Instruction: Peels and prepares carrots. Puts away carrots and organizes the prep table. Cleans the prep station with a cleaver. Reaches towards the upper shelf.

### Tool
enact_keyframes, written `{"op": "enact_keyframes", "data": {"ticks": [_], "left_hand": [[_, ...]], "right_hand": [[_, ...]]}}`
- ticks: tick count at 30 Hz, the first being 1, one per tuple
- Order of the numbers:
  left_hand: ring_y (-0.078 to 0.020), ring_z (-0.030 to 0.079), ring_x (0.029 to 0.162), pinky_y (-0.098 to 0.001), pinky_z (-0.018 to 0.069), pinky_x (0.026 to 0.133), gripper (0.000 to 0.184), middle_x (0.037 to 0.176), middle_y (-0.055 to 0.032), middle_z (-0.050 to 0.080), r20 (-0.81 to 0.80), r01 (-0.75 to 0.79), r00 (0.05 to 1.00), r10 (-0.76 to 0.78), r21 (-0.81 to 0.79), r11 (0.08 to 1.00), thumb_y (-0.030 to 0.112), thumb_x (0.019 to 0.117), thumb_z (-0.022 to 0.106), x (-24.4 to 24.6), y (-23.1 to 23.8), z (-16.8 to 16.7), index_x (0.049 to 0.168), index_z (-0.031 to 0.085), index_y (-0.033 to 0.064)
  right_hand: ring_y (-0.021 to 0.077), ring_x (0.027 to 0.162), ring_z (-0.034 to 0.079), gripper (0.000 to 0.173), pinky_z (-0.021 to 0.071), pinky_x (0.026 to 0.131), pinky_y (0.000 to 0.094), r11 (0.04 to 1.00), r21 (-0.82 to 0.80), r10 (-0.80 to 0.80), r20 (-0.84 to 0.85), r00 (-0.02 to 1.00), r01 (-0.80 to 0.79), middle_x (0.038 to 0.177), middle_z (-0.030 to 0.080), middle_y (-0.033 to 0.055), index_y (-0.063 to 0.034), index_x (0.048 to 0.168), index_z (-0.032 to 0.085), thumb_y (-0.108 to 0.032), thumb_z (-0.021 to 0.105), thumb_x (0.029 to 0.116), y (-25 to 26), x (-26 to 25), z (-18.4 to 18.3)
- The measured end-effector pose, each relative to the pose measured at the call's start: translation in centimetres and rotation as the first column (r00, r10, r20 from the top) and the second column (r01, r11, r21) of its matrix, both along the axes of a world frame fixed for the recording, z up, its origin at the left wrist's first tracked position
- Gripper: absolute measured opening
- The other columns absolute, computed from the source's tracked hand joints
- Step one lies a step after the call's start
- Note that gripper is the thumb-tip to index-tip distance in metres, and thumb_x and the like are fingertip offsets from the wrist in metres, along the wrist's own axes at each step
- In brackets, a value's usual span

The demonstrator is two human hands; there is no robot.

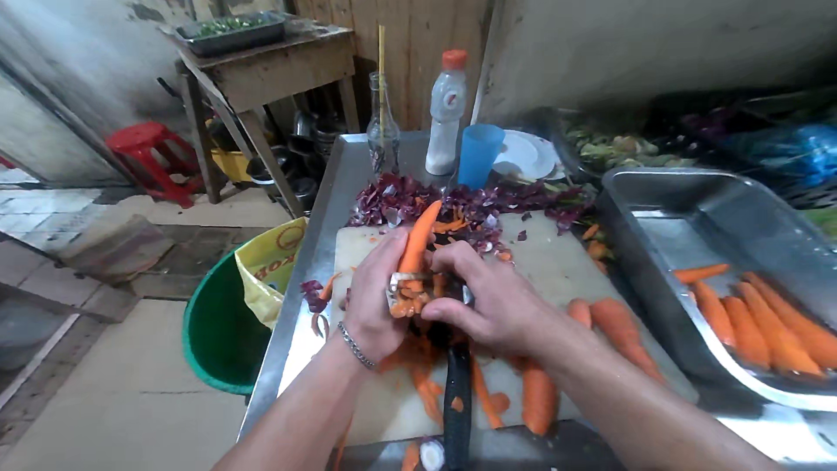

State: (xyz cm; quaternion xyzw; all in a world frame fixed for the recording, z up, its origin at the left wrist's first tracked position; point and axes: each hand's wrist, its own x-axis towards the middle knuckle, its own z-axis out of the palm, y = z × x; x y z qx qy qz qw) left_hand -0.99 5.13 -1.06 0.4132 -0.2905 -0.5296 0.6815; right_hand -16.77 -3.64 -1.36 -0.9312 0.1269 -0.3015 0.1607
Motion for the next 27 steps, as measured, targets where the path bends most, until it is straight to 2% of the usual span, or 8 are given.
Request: {"op": "enact_keyframes", "data": {"ticks": [5, 9, 14, 17, 22, 24, 26, 27], "left_hand": [[-0.0056, 0.062, 0.068, -0.0204, 0.0523, 0.056, 0.04, 0.091, -0.0006, 0.066, 0.045, 0.026, 0.999, -0.027, 0.022, 0.999, 0.046, 0.1093, 0.036, -0.1, 0.2, 0.2, 0.119, 0.065, 0.0198], [-0.0068, 0.051, 0.05, -0.0198, 0.0428, 0.041, 0.044, 0.075, -0.0016, 0.059, -0.016, 0.045, 0.999, -0.043, 0.12, 0.992, 0.053, 0.1086, 0.034, -0.6, 0.1, 0.9, 0.118, 0.063, 0.0208], [-0.0072, 0.051, 0.049, -0.02, 0.0441, 0.042, 0.046, 0.076, -0.0034, 0.06, 0.012, 0.051, 0.999, -0.052, 0.079, 0.996, 0.049, 0.1107, 0.027, -0.5, 0.2, 0.8, 0.12, 0.06, 0.0193], [-0.0089, 0.051, 0.05, -0.0214, 0.047, 0.044, 0.044, 0.079, -0.0038, 0.057, 0.033, 0.084, 0.996, -0.087, 0.091, 0.992, 0.047, 0.1112, 0.027, -0.7, 0.2, 0.9, 0.116, 0.058, 0.0163], [-0.0098, 0.053, 0.05, -0.0234, 0.0499, 0.044, 0.049, 0.078, -0.0042, 0.056, 0.074, 0.111, 0.99, -0.118, 0.089, 0.99, 0.051, 0.1103, 0.029, -0.6, 0.0, 0.8, 0.126, 0.056, 0.0125], [-0.0102, 0.057, 0.054, -0.024, 0.0535, 0.048, 0.048, 0.084, -0.0046, 0.059, 0.078, 0.084, 0.993, -0.091, 0.099, 0.992, 0.054, 0.1083, 0.037, -0.5, -0.1, 0.9, 0.128, 0.056, 0.0143], [-0.0107, 0.058, 0.058, -0.0243, 0.0538, 0.051, 0.045, 0.091, -0.0053, 0.062, 0.052, 0.017, 0.998, -0.025, 0.147, 0.989, 0.052, 0.1091, 0.037, -0.4, -0.2, 0.9, 0.127, 0.057, 0.0153], [-0.011, 0.059, 0.059, -0.0244, 0.0535, 0.051, 0.044, 0.09, -0.0048, 0.062, 0.038, -0.017, 0.999, 0.011, 0.167, 0.986, 0.05, 0.1099, 0.035, -0.2, -0.4, 0.8, 0.122, 0.058, 0.0145]], "right_hand": [[0.0144, 0.064, 0.065, 0.052, 0.0535, 0.049, 0.0366, 0.999, -0.03, -0.011, 0.008, 1.0, 0.011, 0.077, 0.064, -0.002, -0.0125, 0.117, 0.058, -0.061, 0.052, 0.0999, -0.5, 0.0, -0.1], [0.0189, 0.066, 0.067, 0.053, 0.0554, 0.053, 0.0411, 0.995, -0.014, -0.099, 0.016, 0.995, 0.099, 0.08, 0.065, 0.0018, -0.0101, 0.121, 0.057, -0.059, 0.052, 0.1005, -1.3, -0.3, -0.1], [0.0219, 0.062, 0.065, 0.054, 0.0532, 0.05, 0.0428, 0.983, -0.045, -0.176, 0.054, 0.983, 0.179, 0.078, 0.065, 0.0045, -0.0081, 0.121, 0.057, -0.058, 0.052, 0.101, -1.8, 0.0, -0.3], [0.0243, 0.062, 0.065, 0.054, 0.0537, 0.053, 0.0472, 0.957, 0.045, -0.29, 0.059, 0.955, 0.287, 0.076, 0.064, 0.0059, -0.0073, 0.123, 0.056, -0.056, 0.054, 0.1007, -3.6, -0.5, 0.2], [0.024, 0.06, 0.059, 0.049, 0.0511, 0.055, 0.0472, 0.837, 0.283, -0.486, -0.006, 0.874, 0.467, 0.074, 0.058, 0.0066, -0.0081, 0.123, 0.053, -0.053, 0.052, 0.1036, -5.0, -1.4, 1.1], [0.0178, 0.059, 0.058, 0.045, 0.05, 0.053, 0.0402, 0.838, 0.32, -0.47, 0.015, 0.882, 0.441, 0.074, 0.057, 0.0027, -0.0096, 0.121, 0.053, -0.052, 0.051, 0.1043, -4.4, -1.4, 1.4], [0.0161, 0.06, 0.06, 0.045, 0.052, 0.053, 0.0387, 0.878, 0.314, -0.391, 0.031, 0.92, 0.362, 0.075, 0.06, 0.002, -0.0085, 0.121, 0.053, -0.05, 0.052, 0.1036, -3.0, -1.0, 1.4], [0.0162, 0.061, 0.061, 0.045, 0.053, 0.053, 0.0394, 0.901, 0.293, -0.343, 0.028, 0.939, 0.32, 0.076, 0.061, 0.0022, -0.0081, 0.122, 0.055, -0.049, 0.053, 0.1031, -2.0, -0.7, 1.4]]}}
